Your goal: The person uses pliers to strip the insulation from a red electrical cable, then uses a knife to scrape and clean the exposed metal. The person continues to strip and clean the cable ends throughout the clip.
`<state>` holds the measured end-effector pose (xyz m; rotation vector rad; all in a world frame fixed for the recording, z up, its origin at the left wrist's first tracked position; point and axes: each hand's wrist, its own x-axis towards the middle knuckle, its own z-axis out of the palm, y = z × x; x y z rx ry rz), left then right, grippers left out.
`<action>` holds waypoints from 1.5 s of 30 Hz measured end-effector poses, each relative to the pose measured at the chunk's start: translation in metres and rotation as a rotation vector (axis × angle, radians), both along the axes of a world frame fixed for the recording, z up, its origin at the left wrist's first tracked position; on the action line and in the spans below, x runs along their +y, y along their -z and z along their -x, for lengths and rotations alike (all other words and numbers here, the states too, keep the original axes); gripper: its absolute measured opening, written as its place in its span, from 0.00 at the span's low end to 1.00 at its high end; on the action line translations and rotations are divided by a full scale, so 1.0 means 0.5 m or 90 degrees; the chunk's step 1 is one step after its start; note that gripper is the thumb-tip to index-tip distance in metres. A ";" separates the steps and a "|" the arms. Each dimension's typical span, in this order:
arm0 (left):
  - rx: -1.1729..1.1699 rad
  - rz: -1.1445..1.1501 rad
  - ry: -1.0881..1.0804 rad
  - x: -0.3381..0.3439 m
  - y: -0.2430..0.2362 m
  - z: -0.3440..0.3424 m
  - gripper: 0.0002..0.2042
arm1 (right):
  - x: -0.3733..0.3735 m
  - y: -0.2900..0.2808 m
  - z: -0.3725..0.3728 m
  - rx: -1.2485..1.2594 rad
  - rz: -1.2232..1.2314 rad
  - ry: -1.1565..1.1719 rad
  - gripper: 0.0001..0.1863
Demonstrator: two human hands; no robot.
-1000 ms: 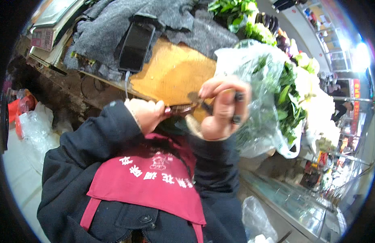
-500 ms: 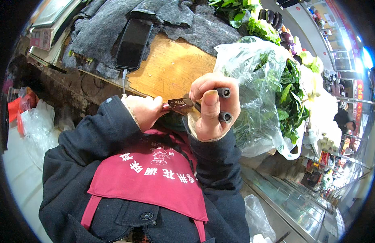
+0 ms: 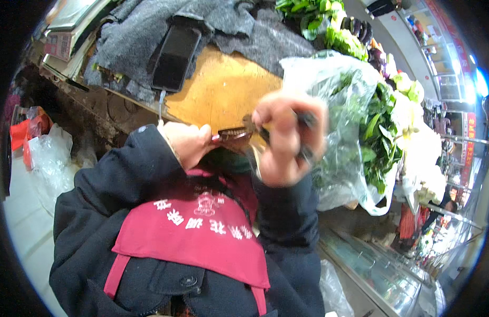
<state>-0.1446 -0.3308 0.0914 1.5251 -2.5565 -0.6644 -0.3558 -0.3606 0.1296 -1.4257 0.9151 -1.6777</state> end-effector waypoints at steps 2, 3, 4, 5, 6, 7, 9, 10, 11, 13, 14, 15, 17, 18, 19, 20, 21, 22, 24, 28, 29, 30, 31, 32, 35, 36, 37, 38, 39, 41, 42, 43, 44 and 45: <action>-0.023 -0.030 0.005 0.019 -0.008 -0.004 0.16 | 0.011 -0.078 0.027 -0.097 0.138 -0.036 0.15; -0.025 -0.036 0.016 0.016 -0.011 -0.002 0.16 | 0.020 -0.133 0.041 -0.139 0.208 -0.078 0.16; -0.029 -0.037 0.014 0.015 -0.014 -0.003 0.16 | 0.028 -0.178 0.044 -0.188 0.295 -0.109 0.17; -0.027 -0.045 0.016 0.017 -0.016 -0.001 0.16 | 0.032 -0.213 0.044 -0.176 0.368 -0.094 0.17; -0.024 -0.052 0.013 0.015 -0.018 0.000 0.16 | 0.036 -0.220 0.034 -0.084 0.360 -0.105 0.18; -0.021 -0.070 0.014 0.015 -0.019 0.002 0.16 | 0.029 -0.205 0.019 0.060 0.344 -0.112 0.16; -0.026 -0.111 0.000 0.010 -0.022 0.003 0.17 | 0.013 -0.116 -0.020 0.074 0.189 -0.100 0.14; -0.013 -0.117 0.009 0.011 -0.022 0.002 0.17 | 0.003 -0.049 -0.051 0.004 0.066 -0.109 0.16; -0.004 -0.124 0.004 0.007 -0.020 0.004 0.17 | -0.005 -0.024 -0.032 -0.021 0.012 -0.072 0.16; -0.008 -0.110 0.016 0.008 -0.021 -0.001 0.16 | -0.009 -0.001 -0.016 -0.038 0.060 -0.062 0.15; -0.004 -0.069 0.019 0.005 -0.020 -0.006 0.16 | -0.012 -0.025 0.002 -0.044 0.137 -0.077 0.16; -0.002 -0.052 0.026 0.009 -0.019 -0.006 0.16 | -0.001 -0.064 0.022 -0.057 0.126 -0.046 0.15; -0.048 -0.055 0.030 0.014 -0.018 -0.006 0.15 | 0.022 -0.169 0.049 -0.168 0.235 -0.090 0.16; -0.048 -0.063 0.028 0.015 -0.018 -0.006 0.15 | 0.028 -0.209 0.048 -0.169 0.321 -0.063 0.17; -0.046 -0.071 0.025 0.015 -0.018 -0.004 0.15 | 0.037 -0.234 0.037 -0.138 0.354 -0.108 0.18; -0.042 -0.081 0.019 0.013 -0.019 -0.003 0.15 | 0.036 -0.223 0.013 -0.140 0.320 -0.110 0.15; -0.037 -0.096 0.018 0.011 -0.020 0.000 0.15 | 0.035 -0.210 -0.009 -0.050 0.232 -0.124 0.13; -0.030 -0.112 0.010 0.006 -0.021 0.002 0.15 | 0.023 -0.150 -0.044 0.058 0.139 -0.107 0.09; -0.013 -0.105 -0.001 0.002 -0.024 0.005 0.16 | -0.008 -0.072 -0.072 -0.041 0.038 -0.081 0.08; -0.052 -0.095 -0.021 0.007 -0.026 -0.002 0.18 | -0.008 -0.104 -0.009 -0.158 0.039 -0.090 0.10; -0.025 -0.047 0.006 0.008 -0.022 -0.001 0.17 | 0.013 -0.146 0.020 -0.216 0.045 -0.118 0.12; -0.025 -0.044 0.009 0.011 -0.019 -0.002 0.17 | 0.021 -0.179 0.041 -0.250 0.125 -0.114 0.13; -0.025 -0.037 0.011 0.009 -0.016 -0.004 0.17 | 0.032 -0.202 0.059 -0.204 0.243 -0.092 0.14; -0.018 -0.032 0.011 0.011 -0.014 -0.003 0.17 | 0.036 -0.209 0.060 -0.196 0.330 -0.050 0.13; -0.004 -0.070 0.007 0.005 -0.015 0.002 0.18 | 0.025 -0.095 0.008 0.027 0.230 -0.017 0.09; -0.003 -0.091 0.000 0.000 -0.017 0.004 0.18 | 0.013 -0.043 -0.014 0.046 0.148 -0.035 0.09; -0.002 -0.078 0.002 -0.002 -0.019 0.008 0.18 | -0.005 0.002 -0.029 -0.013 0.056 -0.062 0.09; -0.008 -0.073 -0.011 -0.008 -0.022 0.010 0.17 | -0.013 0.023 -0.032 -0.066 -0.026 -0.032 0.10; -0.015 -0.099 -0.006 -0.002 -0.026 0.008 0.17 | -0.027 0.019 -0.029 -0.040 0.012 -0.047 0.08; -0.029 -0.037 0.003 -0.006 -0.027 0.002 0.17 | -0.034 -0.058 -0.006 -0.003 0.111 -0.029 0.11; -0.025 -0.037 0.009 0.008 -0.026 0.001 0.17 | -0.026 -0.119 0.007 -0.008 0.153 -0.078 0.11; -0.018 -0.041 0.020 0.017 -0.022 0.004 0.16 | -0.017 -0.182 0.021 -0.051 0.188 -0.132 0.12; -0.016 -0.021 0.017 0.011 -0.016 0.003 0.16 | -0.005 -0.239 0.031 -0.073 0.254 -0.164 0.12; -0.007 -0.003 0.014 0.011 -0.011 0.003 0.16 | 0.005 -0.267 0.029 -0.078 0.323 -0.153 0.13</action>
